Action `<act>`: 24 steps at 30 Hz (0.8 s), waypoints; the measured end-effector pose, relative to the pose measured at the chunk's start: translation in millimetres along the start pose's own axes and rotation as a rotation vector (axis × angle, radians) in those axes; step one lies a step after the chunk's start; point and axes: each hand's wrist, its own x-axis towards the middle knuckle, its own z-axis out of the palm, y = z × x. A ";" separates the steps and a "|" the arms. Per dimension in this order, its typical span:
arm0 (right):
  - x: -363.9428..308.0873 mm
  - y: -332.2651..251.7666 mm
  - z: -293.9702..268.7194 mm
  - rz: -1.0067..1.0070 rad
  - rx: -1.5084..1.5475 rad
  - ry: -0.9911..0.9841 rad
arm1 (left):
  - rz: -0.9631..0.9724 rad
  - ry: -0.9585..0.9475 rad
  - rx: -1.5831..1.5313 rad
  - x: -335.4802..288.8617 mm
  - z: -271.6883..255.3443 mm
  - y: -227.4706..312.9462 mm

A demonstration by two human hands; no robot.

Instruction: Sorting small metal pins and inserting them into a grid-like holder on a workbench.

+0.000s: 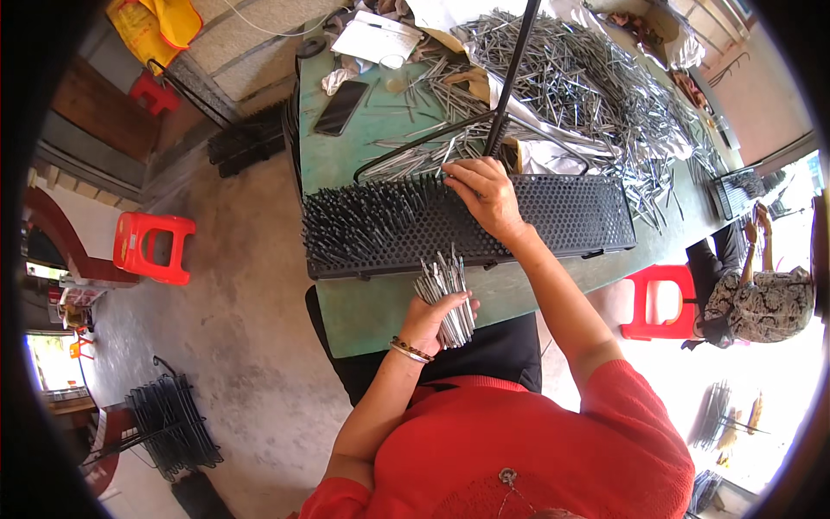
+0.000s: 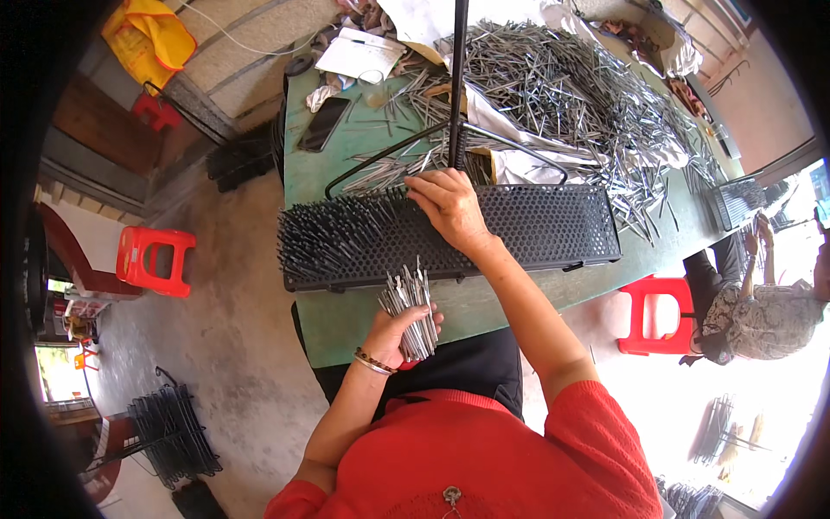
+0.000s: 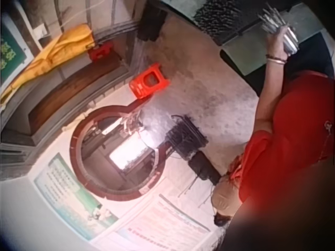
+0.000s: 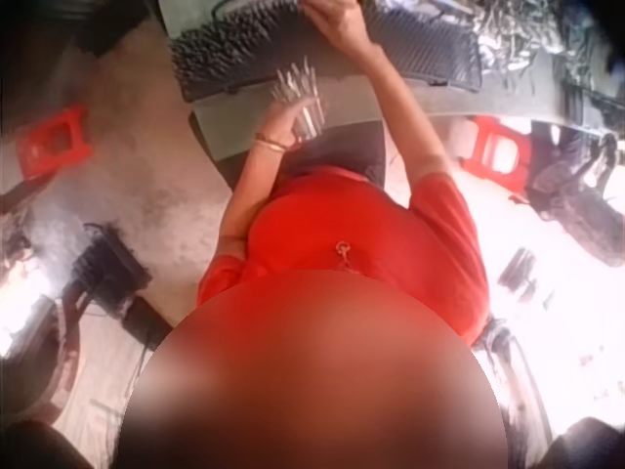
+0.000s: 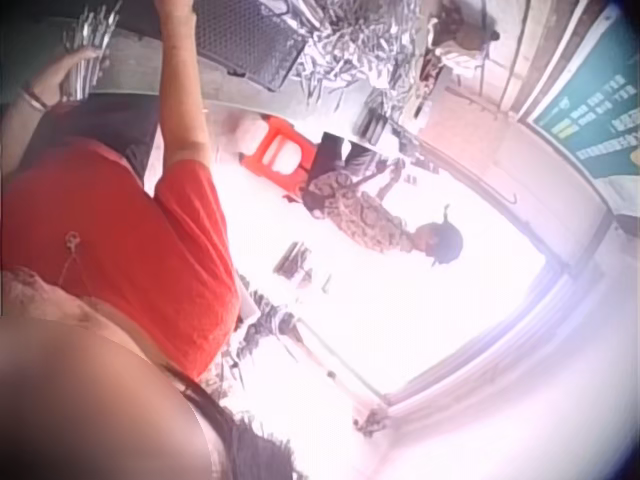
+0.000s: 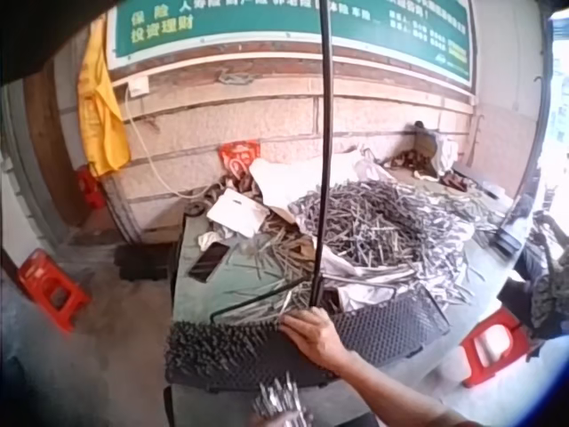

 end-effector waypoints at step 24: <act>2.0 1.5 -3.9 -0.047 0.062 -0.310 | 0.052 -0.047 -0.083 1.1 -0.4 -1.2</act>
